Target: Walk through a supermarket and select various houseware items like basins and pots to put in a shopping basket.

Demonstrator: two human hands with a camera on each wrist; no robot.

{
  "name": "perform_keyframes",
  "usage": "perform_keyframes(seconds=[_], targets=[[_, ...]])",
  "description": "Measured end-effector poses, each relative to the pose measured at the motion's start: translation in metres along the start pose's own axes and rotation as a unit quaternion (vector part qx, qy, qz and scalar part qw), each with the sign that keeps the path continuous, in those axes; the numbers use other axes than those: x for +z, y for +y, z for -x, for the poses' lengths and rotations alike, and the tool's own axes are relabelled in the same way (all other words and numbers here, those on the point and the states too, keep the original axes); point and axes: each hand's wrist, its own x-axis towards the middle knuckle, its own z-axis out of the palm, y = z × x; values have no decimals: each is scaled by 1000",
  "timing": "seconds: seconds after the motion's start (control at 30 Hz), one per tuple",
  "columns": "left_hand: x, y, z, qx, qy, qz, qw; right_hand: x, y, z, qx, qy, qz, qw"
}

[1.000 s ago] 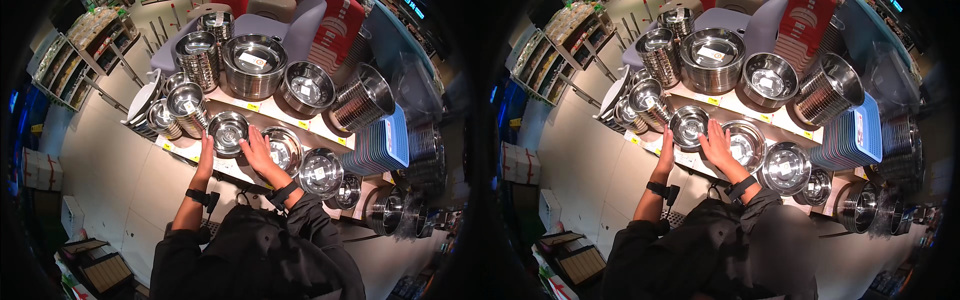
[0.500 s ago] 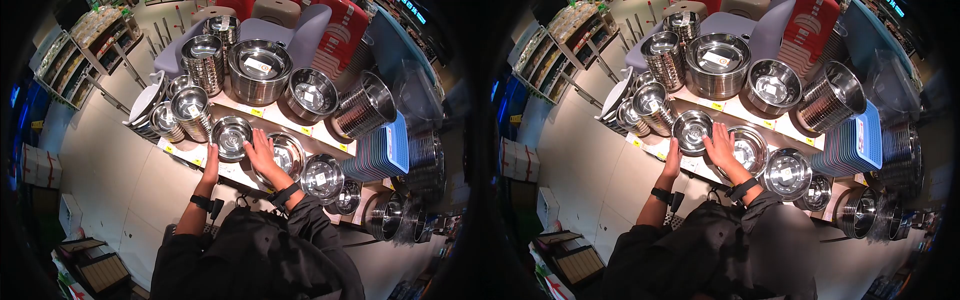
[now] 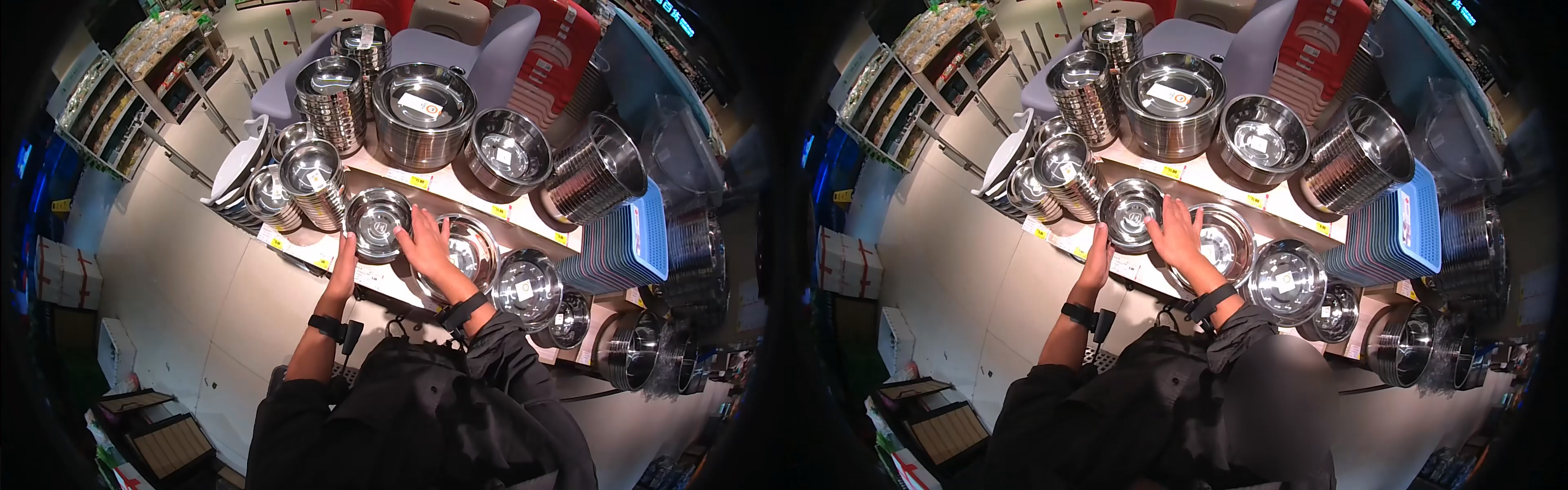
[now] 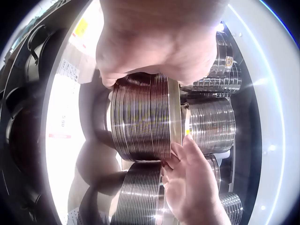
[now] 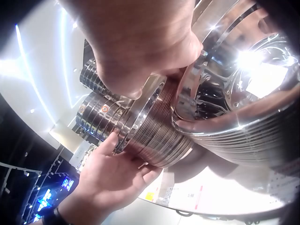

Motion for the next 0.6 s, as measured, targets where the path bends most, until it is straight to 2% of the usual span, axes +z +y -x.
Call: perform_keyframes(seconds=[0.13,0.2,0.3,0.37,0.43,0.6], targets=[[-22,-13,-9,13,-44,-11,999,-5,-1,5,7,10,-35,999],[-24,-12,-3,13,48,-75,996,-15,-2,15,12,16,-50,999],[-35,-5,20,27,62,-115,991,-33,-2,46,-19,37,-72,996],[-38,2,52,64,47,-131,988,-42,4,66,-57,46,-90,993],[-36,11,86,60,66,-147,985,-50,7,87,-71,45,-93,992],[-44,-2,166,41,162,-169,971,-67,13,139,-149,18,-108,983]])
